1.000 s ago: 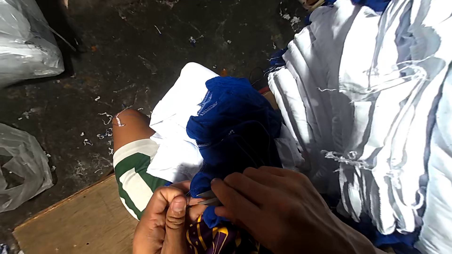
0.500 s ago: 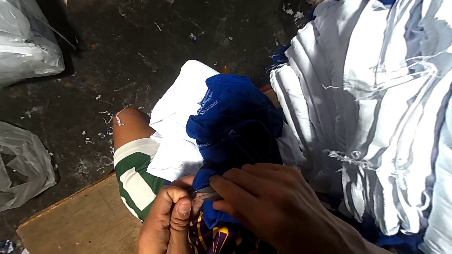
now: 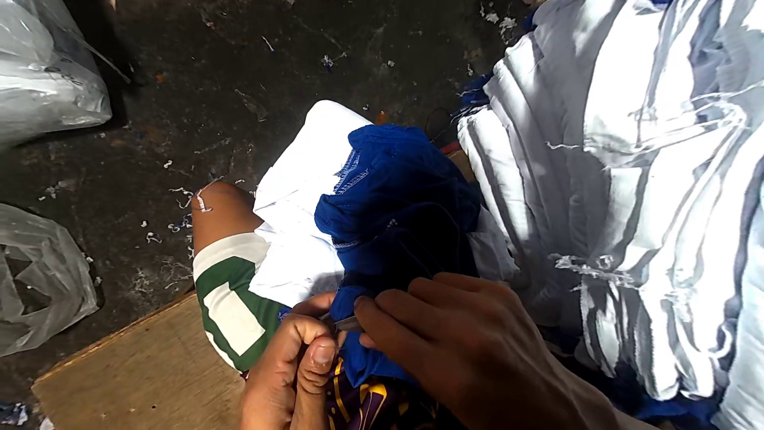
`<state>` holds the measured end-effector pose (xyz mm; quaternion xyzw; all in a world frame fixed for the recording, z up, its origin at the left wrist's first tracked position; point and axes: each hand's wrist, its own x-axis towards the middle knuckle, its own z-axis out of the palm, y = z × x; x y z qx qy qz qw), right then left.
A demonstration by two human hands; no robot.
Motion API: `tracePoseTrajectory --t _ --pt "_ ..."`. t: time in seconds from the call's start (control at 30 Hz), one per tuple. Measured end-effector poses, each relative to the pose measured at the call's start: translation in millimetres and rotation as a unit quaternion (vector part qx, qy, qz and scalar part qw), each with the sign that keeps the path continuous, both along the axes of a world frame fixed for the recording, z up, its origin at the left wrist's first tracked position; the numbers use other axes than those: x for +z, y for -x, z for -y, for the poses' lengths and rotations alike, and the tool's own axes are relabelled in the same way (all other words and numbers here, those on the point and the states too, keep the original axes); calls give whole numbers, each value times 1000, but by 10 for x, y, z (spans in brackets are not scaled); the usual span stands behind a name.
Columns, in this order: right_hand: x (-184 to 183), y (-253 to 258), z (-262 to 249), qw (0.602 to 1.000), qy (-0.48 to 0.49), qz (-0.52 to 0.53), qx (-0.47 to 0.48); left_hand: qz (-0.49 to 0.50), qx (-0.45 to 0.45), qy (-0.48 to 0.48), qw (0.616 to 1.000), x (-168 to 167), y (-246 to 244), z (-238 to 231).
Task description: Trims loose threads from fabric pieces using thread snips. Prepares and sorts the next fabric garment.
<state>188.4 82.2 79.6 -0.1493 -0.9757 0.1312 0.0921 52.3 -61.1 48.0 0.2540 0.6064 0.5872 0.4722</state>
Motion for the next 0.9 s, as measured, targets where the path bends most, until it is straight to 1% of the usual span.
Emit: tracePoseTrajectory --t 0.07,0.13,0.17,0.23,0.3,0.37,0.4,0.43,0.47,0.5,0.53,0.57,0.6,0.63,0.7,0.77,0.83,0.9 --pt "-26 -4 3 1000 -3 0 -11 7 -6 -6 1000 -3 16 3" --pt "-57 -17 -10 999 27 -11 -28 15 -3 -8 1000 -14 36 5" --pt "-66 -17 -12 997 65 -26 -45 14 -5 -7 1000 -15 55 9" --pt "-87 1 -12 980 171 -50 -86 3 -29 -3 1000 -7 116 17" --pt "-159 13 -27 961 255 -25 -107 -2 -69 -14 997 -27 216 31" --pt "-273 43 -21 955 277 8 -107 -33 -118 -36 992 -55 418 39" --pt "-305 56 -12 956 275 11 -100 -53 -124 -53 990 -69 560 48" --pt "-313 64 -5 957 275 11 -93 -67 -101 -62 991 -80 709 79" --pt "-307 64 7 954 284 7 -93 -87 -49 -54 993 -88 843 130" --pt "-299 56 15 950 295 1 -99 -129 17 -31 991 -107 944 180" --pt "-294 47 6 946 306 -9 -109 -212 60 12 975 -139 1021 221" --pt "-291 41 -15 942 313 -20 -119 -308 49 78 947 -144 1063 256" --pt "-282 37 -41 940 315 -29 -127 -364 13 132 922 -131 1063 280" --pt "-267 36 -67 940 312 -35 -134 -381 -35 157 910 -108 1024 293" --pt "-227 37 -126 941 301 -46 -146 -350 -125 161 914 -62 828 263" --pt "-184 26 -205 942 293 -49 -156 -268 -207 124 932 -46 521 156" --pt "-158 3 -300 953 271 -36 -134 -200 -251 84 943 -37 188 17" --pt "-98 -33 -383 968 236 -26 -79 -159 -277 63 946 19 -88 -144"
